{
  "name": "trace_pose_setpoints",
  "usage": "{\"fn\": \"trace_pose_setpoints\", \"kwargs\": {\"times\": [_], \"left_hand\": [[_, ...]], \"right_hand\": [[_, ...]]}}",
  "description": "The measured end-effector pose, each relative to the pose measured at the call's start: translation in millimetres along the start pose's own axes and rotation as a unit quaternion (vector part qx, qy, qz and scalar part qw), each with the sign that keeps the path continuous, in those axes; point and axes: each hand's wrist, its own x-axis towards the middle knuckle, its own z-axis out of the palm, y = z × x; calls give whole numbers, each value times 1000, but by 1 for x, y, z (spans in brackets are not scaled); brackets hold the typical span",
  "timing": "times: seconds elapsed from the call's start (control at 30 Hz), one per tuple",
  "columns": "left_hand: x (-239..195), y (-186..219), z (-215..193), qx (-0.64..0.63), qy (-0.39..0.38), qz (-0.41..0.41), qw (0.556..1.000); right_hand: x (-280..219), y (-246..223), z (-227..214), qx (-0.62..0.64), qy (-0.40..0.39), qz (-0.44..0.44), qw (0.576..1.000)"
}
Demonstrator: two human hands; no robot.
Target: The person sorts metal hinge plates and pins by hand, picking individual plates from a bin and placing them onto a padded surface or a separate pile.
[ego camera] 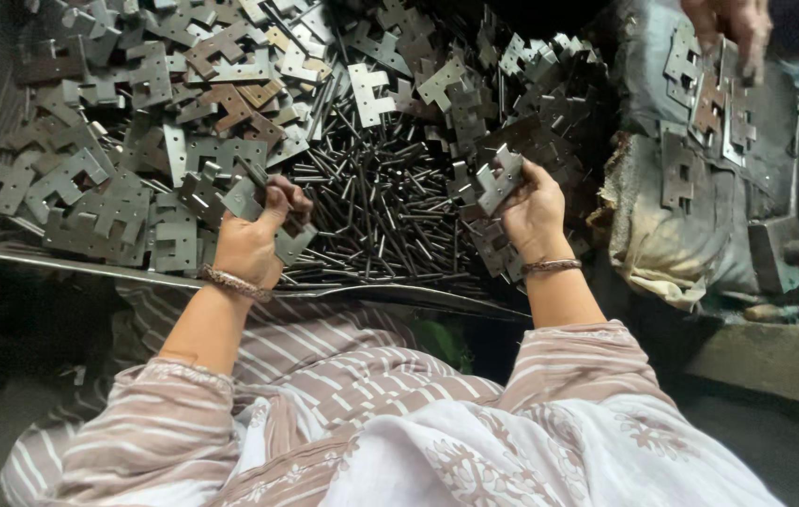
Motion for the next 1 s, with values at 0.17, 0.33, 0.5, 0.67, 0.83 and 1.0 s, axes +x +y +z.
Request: {"fn": "trace_pose_setpoints", "kwargs": {"times": [0.17, 0.33, 0.5, 0.67, 0.83, 1.0], "left_hand": [[-9, -1, 35, -200, -30, -96, 975], [-11, -42, 75, -309, 10, -157, 938], [-10, -46, 74, -291, 68, -149, 943], [-15, -35, 75, 19, -13, -88, 996], [-17, 24, 29, 717, -24, 102, 689], [-12, 43, -11, 898, 42, -30, 437]], "right_hand": [[-45, -12, 77, -110, -197, 103, 969], [-113, 24, 161, -646, -279, -160, 692], [-154, 58, 173, -616, -427, -293, 593], [-131, 61, 149, -465, -427, -188, 752], [-101, -3, 118, -27, -204, 171, 964], [-81, -108, 42, -25, -89, -125, 988]]}}
